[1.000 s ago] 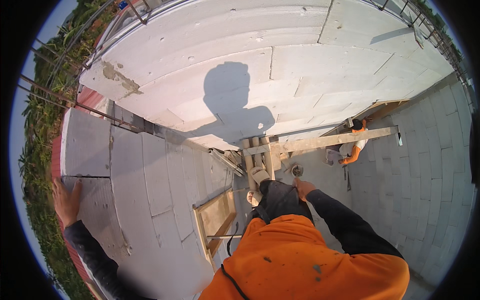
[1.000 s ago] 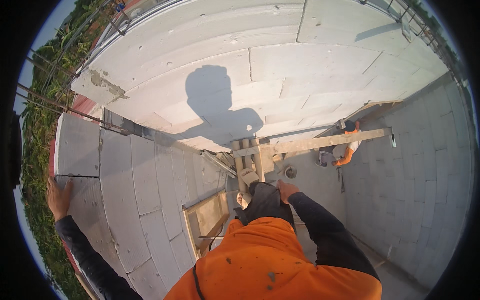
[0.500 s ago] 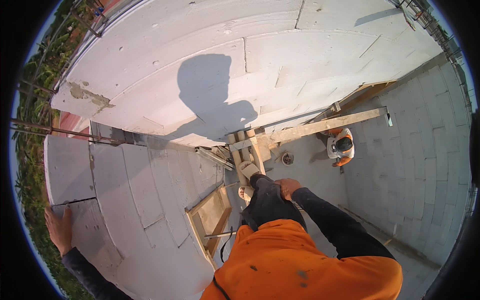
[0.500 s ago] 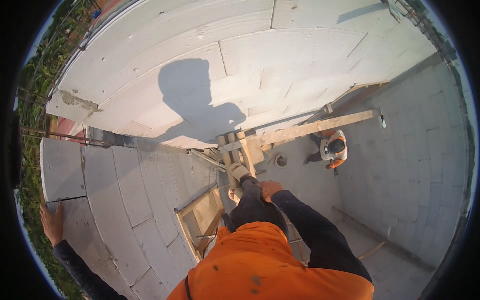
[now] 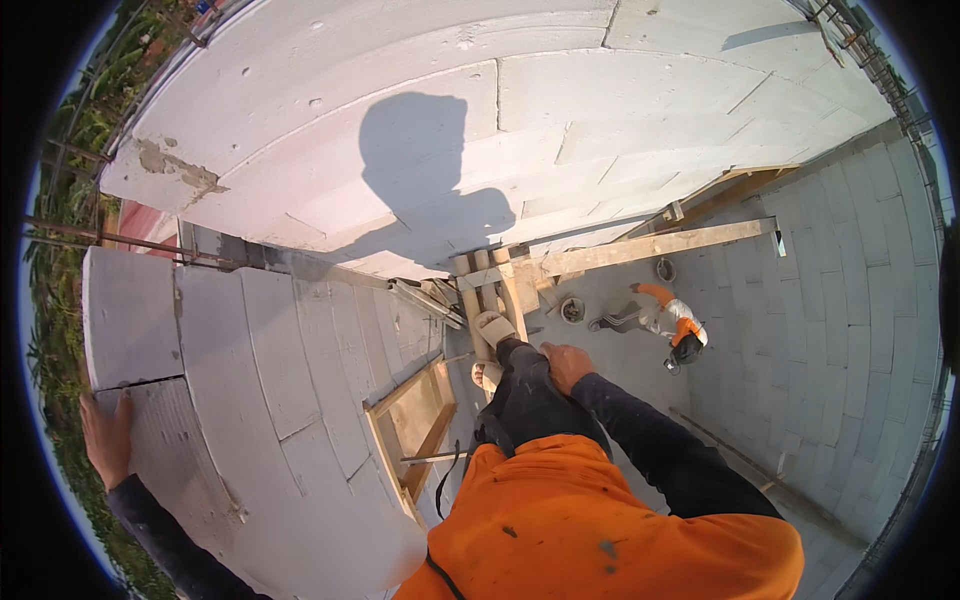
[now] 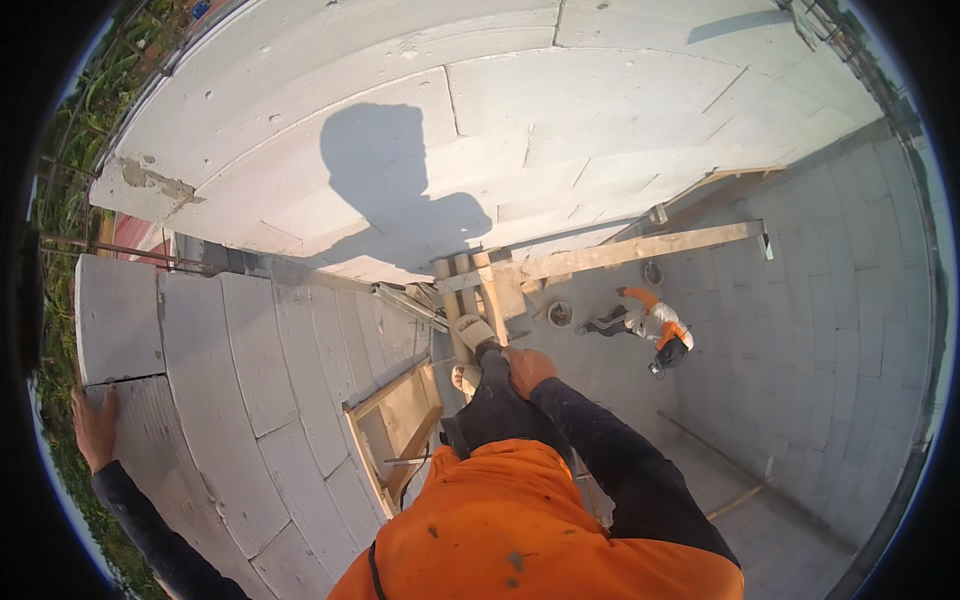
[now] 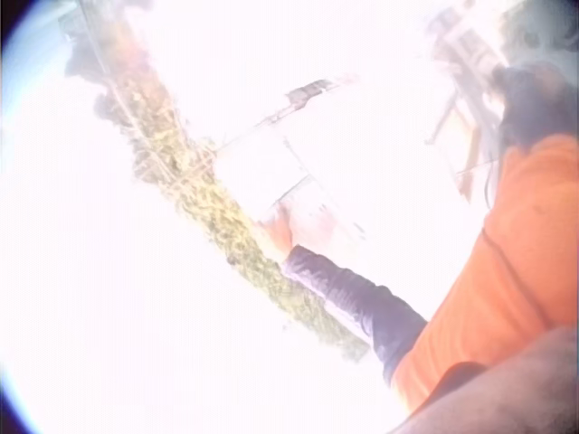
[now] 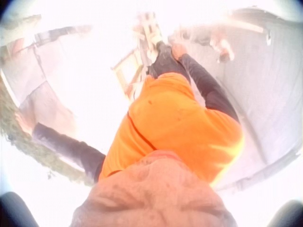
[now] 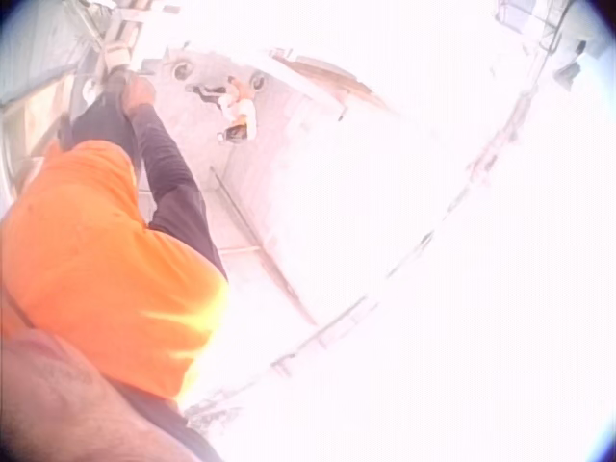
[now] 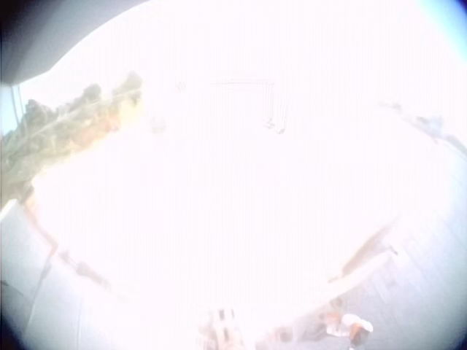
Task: The person applies mortar to a wall corner using a trowel, checks the alignment with a metal level, and hammers a masonry block into place.
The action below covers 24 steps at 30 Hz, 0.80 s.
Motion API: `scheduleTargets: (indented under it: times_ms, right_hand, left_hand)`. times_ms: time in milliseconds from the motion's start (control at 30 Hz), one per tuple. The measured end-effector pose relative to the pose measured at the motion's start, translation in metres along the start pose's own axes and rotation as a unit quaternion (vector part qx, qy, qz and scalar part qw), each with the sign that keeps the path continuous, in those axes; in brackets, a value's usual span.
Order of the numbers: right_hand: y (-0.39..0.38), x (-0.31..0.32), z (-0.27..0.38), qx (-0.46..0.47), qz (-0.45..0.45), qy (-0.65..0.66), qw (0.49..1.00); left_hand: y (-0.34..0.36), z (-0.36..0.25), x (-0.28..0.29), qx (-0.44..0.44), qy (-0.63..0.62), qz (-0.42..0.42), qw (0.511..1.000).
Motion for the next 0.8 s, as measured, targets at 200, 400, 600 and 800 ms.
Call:
scheduleTargets:
  times_ms: [200,400,600,800]
  right_hand:
    - [0.004,-0.014,-0.041,0.001,0.175,-0.048,0.983]
    - [0.008,0.02,-0.017,-0.007,0.205,-0.081,0.975]
    - [-0.004,-0.001,-0.038,-0.022,0.26,-0.094,0.961]
    - [-0.02,0.018,-0.046,-0.051,0.215,0.071,0.973]
  left_hand:
    - [0.003,-0.013,0.035,0.03,-0.08,0.061,0.994]
    - [-0.07,-0.057,0.108,-0.047,-0.206,-0.144,0.967]
    - [-0.158,-0.104,0.129,-0.019,-0.465,-0.021,0.885]
    - [-0.257,-0.198,0.05,-0.101,-0.529,0.152,0.829]
Point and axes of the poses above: each hand's wrist, its own y-axis towards the middle knuckle, its own x-axis out of the back of the hand, z = x × y, the point moved 6 cm from there along y, towards the middle knuckle, and after that the axes turned 9 degrees about y, right-handed, at the moved point
